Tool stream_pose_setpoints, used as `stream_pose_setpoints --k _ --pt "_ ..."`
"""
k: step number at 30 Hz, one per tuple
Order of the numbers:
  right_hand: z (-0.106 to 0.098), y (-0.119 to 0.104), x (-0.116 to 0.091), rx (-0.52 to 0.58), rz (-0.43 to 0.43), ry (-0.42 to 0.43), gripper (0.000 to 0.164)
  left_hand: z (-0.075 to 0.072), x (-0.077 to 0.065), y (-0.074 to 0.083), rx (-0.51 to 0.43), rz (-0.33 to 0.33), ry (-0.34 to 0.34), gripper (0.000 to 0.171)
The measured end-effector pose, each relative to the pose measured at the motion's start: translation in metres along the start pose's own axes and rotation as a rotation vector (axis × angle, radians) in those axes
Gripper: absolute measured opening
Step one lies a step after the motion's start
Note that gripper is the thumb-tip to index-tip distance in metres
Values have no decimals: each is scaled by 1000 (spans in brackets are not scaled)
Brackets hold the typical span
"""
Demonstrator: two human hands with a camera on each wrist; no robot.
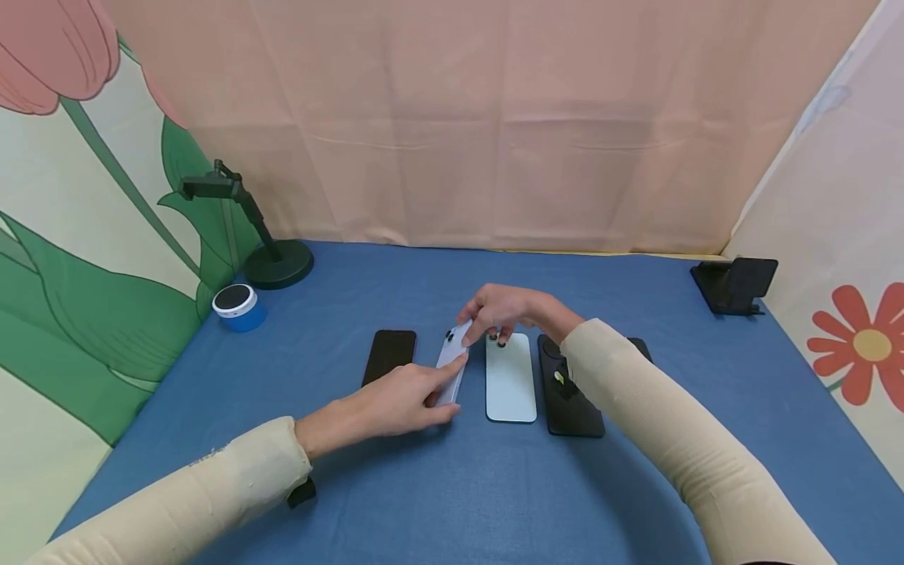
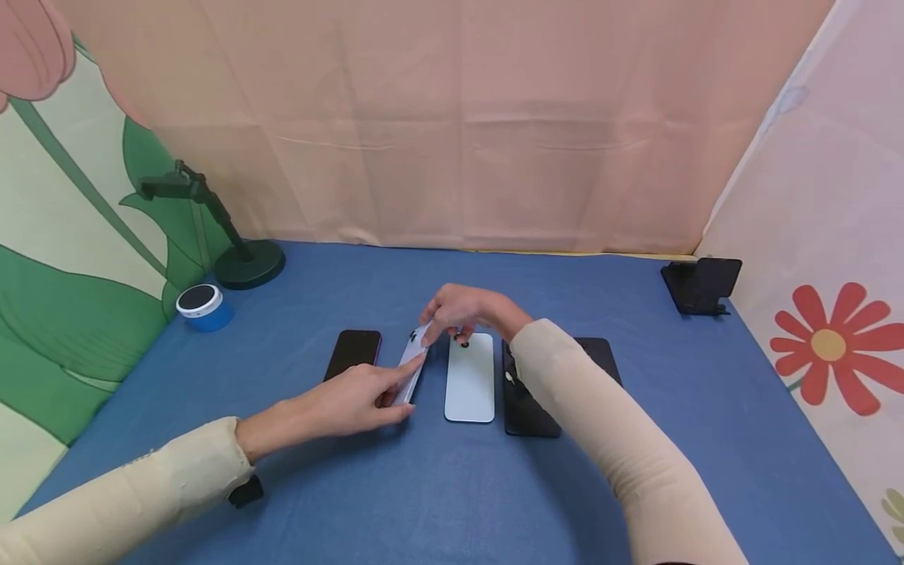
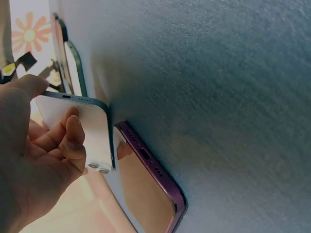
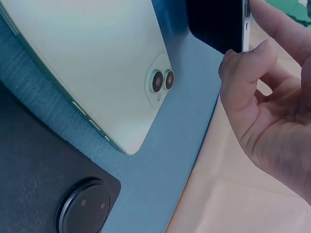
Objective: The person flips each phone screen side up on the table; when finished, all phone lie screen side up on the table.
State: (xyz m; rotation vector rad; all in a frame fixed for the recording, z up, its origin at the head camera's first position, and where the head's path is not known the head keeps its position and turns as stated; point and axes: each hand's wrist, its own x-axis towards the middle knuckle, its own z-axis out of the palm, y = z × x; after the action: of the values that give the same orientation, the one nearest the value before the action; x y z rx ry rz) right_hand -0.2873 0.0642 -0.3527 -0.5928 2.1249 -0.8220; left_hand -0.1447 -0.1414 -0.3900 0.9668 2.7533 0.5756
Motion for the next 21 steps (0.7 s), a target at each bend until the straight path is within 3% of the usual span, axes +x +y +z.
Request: stream_pose_setpoints --k 5,10,14,21 --pt "2 1 -4 12 -9 34 52 -2 -2 1 -29 -52 -8 71" --pt "-3 3 -12 39 -12 109 61 -7 -4 4 -71 -137 24 72" --pt "-7 5 -17 51 -28 124 62 -9 -6 6 -84 -198 43 71" --pt "-9 10 -20 85 -25 129 61 -10 -9 5 -59 -215 102 65"
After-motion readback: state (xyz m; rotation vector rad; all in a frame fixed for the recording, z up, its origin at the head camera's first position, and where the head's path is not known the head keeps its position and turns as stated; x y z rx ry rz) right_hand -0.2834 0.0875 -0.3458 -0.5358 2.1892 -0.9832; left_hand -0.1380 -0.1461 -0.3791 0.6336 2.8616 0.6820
